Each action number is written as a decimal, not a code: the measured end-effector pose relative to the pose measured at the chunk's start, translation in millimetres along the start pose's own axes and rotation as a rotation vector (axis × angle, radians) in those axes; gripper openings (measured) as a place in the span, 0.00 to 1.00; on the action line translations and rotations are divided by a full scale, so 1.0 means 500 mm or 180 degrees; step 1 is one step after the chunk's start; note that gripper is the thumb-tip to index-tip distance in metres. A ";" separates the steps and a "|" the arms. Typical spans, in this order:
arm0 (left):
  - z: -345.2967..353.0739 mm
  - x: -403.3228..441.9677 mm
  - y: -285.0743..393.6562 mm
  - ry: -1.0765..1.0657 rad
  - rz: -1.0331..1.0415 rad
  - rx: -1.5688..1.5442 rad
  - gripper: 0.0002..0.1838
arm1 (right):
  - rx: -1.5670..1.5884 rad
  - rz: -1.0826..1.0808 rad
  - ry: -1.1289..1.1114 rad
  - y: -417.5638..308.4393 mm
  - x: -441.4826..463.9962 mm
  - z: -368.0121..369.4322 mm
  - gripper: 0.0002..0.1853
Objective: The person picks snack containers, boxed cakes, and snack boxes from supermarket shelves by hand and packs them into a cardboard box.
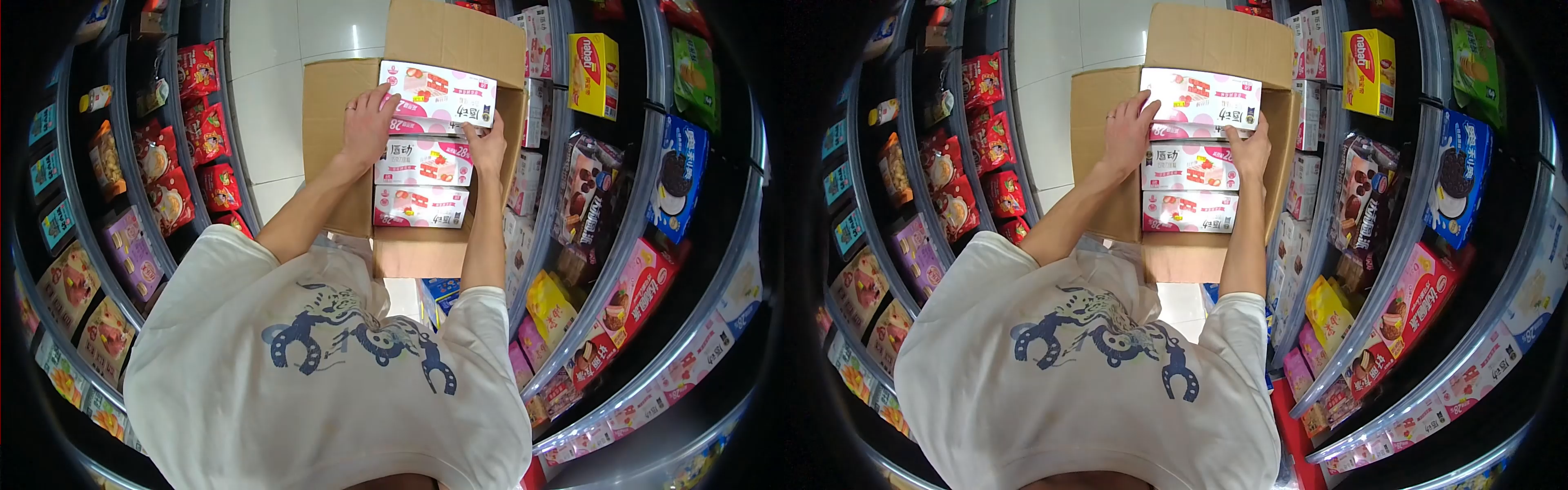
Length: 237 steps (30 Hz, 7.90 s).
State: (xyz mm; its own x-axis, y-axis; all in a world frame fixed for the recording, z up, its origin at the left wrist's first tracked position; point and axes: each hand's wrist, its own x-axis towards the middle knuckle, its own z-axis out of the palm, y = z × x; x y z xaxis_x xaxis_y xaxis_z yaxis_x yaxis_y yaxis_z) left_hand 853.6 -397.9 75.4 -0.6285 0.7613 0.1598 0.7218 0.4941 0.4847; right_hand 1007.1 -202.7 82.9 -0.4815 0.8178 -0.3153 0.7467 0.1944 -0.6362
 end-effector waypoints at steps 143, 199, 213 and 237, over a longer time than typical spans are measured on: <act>-0.338 -0.972 -0.619 -0.3719 -0.1148 0.0884 0.19 | 0.2150 0.3155 -0.0703 0.463 -1.152 0.430 0.14; -0.236 0.070 -0.706 -0.3281 0.0114 -0.0202 0.26 | 0.1488 0.1142 -0.0434 -0.347 -0.329 0.544 0.17; -0.347 0.248 -0.985 -0.2802 -0.0728 -0.0221 0.21 | 0.0695 0.0524 -0.0527 -0.687 -0.129 0.637 0.23; -0.411 0.517 -1.165 -0.1418 -0.2700 -0.0451 0.14 | -0.0301 -0.0834 -0.1223 -0.843 0.577 0.584 0.24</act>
State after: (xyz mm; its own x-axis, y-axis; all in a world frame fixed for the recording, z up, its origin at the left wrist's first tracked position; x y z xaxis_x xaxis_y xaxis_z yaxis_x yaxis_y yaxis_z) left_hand 211.4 -575.4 11.2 -0.7357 0.2785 -0.6174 0.0188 0.9196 0.3924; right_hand 419.5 -206.7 54.6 -0.7809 0.4784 -0.4018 0.6073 0.4304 -0.6678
